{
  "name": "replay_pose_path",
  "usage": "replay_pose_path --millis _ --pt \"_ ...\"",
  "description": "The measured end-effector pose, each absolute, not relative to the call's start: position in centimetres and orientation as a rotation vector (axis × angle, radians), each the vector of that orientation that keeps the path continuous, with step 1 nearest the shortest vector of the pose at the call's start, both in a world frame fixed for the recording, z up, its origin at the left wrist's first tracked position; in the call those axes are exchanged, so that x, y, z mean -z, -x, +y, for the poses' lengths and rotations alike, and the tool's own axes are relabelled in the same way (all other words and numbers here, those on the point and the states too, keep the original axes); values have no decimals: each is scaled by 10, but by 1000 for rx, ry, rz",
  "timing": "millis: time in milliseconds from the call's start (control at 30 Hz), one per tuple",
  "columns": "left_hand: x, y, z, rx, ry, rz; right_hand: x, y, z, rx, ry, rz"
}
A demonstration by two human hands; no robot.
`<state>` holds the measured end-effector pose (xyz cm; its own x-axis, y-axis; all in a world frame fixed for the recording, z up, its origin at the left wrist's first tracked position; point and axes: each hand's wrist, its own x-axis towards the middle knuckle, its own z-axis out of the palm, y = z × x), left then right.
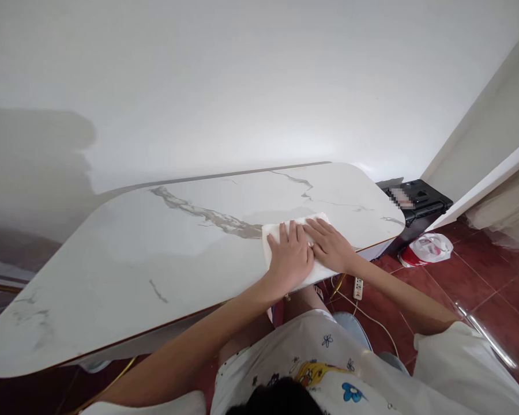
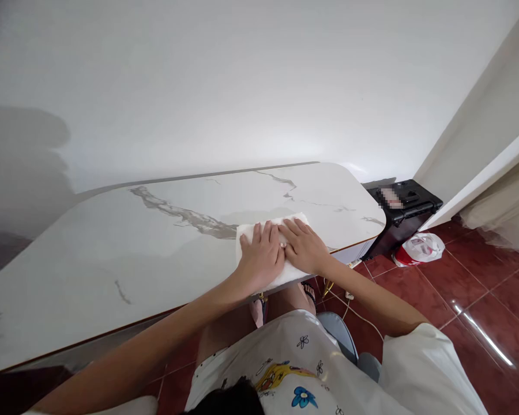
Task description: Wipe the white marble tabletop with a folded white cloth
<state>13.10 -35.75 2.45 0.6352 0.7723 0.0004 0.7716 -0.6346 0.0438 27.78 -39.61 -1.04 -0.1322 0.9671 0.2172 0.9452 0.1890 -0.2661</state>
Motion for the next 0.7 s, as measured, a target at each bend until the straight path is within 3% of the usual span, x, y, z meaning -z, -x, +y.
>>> replay_pose_path --millis 267,700 --pt "-25 -146 -329 -33 -2834 1254 8 -295 -370 -89 1865 -2119" --pt "-20 -183 -216 -158 -2868 1279 20 -340 -232 -1 1745 -2171"
